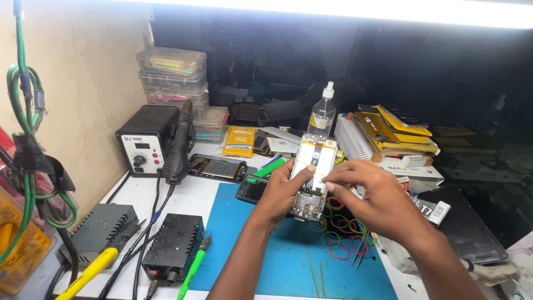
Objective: The person manipulates a mobile phone on a repair bench, fits internal components, applies rubber bands to secure the display, and uses a screwdriver to fasten internal screws.
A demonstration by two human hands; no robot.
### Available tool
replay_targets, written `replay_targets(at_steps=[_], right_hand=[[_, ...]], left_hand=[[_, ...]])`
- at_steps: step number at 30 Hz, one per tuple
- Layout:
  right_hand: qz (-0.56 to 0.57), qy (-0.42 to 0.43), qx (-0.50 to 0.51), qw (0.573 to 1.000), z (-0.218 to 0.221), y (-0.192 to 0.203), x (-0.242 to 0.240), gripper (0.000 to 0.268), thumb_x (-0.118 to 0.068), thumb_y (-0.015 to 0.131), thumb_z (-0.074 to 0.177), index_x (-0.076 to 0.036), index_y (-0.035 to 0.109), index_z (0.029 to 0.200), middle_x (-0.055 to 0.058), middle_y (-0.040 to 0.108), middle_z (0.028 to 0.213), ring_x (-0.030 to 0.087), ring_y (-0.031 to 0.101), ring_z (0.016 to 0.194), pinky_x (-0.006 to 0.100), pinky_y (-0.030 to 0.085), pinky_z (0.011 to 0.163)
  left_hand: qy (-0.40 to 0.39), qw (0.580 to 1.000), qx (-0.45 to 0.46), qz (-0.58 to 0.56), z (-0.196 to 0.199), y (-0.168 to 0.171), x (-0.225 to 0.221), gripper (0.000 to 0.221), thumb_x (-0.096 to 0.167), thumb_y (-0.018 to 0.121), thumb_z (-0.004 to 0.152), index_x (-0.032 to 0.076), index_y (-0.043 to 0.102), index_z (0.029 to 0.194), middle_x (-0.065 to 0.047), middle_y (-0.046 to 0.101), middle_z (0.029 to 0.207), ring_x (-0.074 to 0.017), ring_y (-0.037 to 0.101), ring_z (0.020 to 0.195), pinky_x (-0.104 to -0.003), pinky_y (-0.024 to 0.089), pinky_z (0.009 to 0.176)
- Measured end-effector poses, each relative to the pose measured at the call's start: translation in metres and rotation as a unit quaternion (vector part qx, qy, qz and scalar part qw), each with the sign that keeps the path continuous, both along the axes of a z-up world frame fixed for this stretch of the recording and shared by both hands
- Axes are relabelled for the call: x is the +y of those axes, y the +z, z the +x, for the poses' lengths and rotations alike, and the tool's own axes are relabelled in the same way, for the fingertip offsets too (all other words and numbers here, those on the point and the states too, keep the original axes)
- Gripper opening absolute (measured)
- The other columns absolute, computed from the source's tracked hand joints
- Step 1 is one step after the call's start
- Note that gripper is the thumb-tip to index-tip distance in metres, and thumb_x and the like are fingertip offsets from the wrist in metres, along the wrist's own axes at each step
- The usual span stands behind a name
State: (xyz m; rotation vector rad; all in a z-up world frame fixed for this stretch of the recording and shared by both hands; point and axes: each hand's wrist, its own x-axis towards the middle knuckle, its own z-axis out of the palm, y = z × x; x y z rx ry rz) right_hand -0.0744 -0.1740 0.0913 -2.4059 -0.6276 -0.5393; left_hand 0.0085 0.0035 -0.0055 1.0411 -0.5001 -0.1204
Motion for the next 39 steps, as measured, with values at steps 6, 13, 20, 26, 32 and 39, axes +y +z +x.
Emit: replay_targets(at_steps=[6, 13, 20, 26, 32, 39], right_hand=[[0.322, -0.067, 0.131, 0.935, 0.033, -0.041, -0.013, 0.035, -0.025, 0.071, 0.089, -0.003, 0.071, 0.115, 0.009, 0.074, 0.096, 0.014, 0.070, 0.084, 0.029, 0.059, 0.071], [0.429, 0.014, 0.231, 0.873, 0.052, -0.066, -0.022, 0.030, -0.025, 0.071, 0.092, 0.002, 0.076, 0.105, 0.007, 0.075, 0.085, 0.012, 0.065, 0.073, 0.026, 0.051, 0.063], [0.429, 0.046, 0.228, 0.873, 0.062, -0.061, -0.024, 0.032, -0.025, 0.070, 0.092, 0.002, 0.076, 0.108, 0.008, 0.077, 0.087, 0.012, 0.066, 0.076, 0.027, 0.053, 0.071], [0.222, -0.106, -0.029, 0.969, 0.048, -0.051, -0.010, 0.035, -0.024, 0.074, 0.087, -0.007, 0.074, 0.117, 0.007, 0.065, 0.105, 0.015, 0.063, 0.092, 0.031, 0.054, 0.068], [0.034, -0.084, -0.162, 0.983, 0.032, -0.056, 0.006, 0.024, -0.022, 0.078, 0.083, -0.010, 0.083, 0.103, 0.006, 0.070, 0.096, 0.025, 0.063, 0.094, 0.039, 0.051, 0.082], [-0.004, -0.130, -0.181, 0.975, 0.037, -0.072, 0.020, 0.011, -0.017, 0.067, 0.092, -0.008, 0.072, 0.096, 0.008, 0.063, 0.100, 0.029, 0.056, 0.102, 0.041, 0.046, 0.090]], left_hand=[[0.004, 1.000, 0.005, 0.025, -0.002, -0.001, -0.007, 0.036, 0.021, 0.066, 0.098, -0.001, 0.063, 0.127, -0.007, 0.074, 0.101, -0.0085, 0.071, 0.080, -0.027, 0.060, 0.066], [-0.089, 0.992, 0.089, 0.001, -0.008, 0.006, -0.003, 0.043, 0.012, 0.063, 0.089, -0.003, 0.061, 0.129, -0.015, 0.075, 0.104, -0.0193, 0.075, 0.083, -0.032, 0.064, 0.072], [-0.229, 0.966, 0.108, -0.060, -0.011, 0.007, 0.000, 0.048, 0.015, 0.059, 0.100, -0.005, 0.051, 0.143, -0.022, 0.073, 0.117, -0.0271, 0.074, 0.104, -0.038, 0.062, 0.089], [-0.192, 0.970, 0.137, -0.058, -0.011, 0.011, 0.000, 0.051, 0.014, 0.054, 0.096, -0.002, 0.042, 0.143, -0.024, 0.070, 0.114, -0.0335, 0.076, 0.097, -0.045, 0.066, 0.083], [-0.113, 0.985, 0.129, -0.028, -0.013, 0.014, -0.003, 0.051, 0.008, 0.056, 0.093, 0.004, 0.042, 0.142, -0.021, 0.068, 0.114, -0.0307, 0.075, 0.087, -0.045, 0.066, 0.072], [-0.081, 0.988, 0.130, -0.035, -0.005, -0.001, -0.010, 0.063, -0.001, 0.057, 0.085, 0.008, 0.046, 0.146, -0.015, 0.069, 0.117, -0.0233, 0.075, 0.093, -0.039, 0.066, 0.071]])
